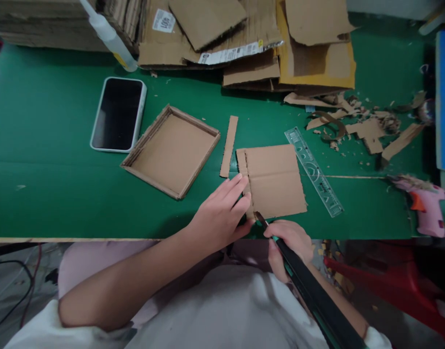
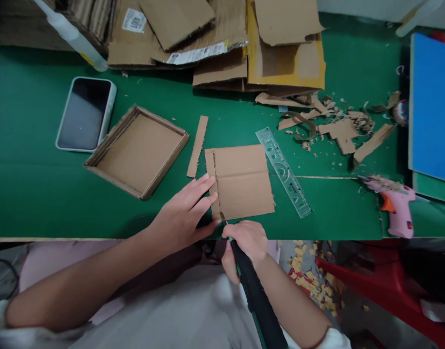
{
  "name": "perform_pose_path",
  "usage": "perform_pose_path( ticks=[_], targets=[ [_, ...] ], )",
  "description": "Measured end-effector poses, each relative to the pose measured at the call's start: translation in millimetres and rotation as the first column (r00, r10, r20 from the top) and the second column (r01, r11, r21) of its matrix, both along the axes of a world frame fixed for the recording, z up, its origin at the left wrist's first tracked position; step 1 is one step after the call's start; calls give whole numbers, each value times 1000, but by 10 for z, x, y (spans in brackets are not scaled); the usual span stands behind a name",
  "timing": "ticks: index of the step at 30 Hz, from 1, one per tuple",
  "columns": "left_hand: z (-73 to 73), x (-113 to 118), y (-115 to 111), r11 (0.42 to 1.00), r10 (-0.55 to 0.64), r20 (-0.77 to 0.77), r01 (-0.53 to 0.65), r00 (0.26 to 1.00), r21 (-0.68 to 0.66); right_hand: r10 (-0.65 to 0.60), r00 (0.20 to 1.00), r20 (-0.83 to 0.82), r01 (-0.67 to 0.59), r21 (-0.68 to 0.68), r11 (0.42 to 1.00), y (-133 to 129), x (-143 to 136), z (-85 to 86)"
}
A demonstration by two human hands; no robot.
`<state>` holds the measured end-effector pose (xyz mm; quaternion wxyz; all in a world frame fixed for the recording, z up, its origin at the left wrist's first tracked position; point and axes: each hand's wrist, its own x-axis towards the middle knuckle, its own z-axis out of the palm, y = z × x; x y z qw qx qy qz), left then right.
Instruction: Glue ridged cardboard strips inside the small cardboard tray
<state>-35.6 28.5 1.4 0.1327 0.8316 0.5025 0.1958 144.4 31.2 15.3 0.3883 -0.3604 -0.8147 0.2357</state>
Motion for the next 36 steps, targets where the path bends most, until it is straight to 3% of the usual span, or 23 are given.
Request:
perform_pose_path(
  ticks=[3,8,13,20,36],
  targets=[
    [5,0,-1,1000,-1,3,1,1000,-3,19,1000,-17,-18,28,999,17,-8,-9],
    [7,2,7,1000,0,5,0,1000,-10,45,986,158,-46,5,999,32,-20,28],
    [13,-2,9,1000,7,0,-7,1000,-4,14,997,79,-13,-11,1000,13,-36,42],
    [11,-3,2,1000,12,10,-12,1000,-20,-151,988,-28,145,-142,979,-118,-32,26],
    [12,9,10,1000,26,-6,-26,1000,-9,-63,989,131,70,-55,996,-38,-38,26]
  ],
)
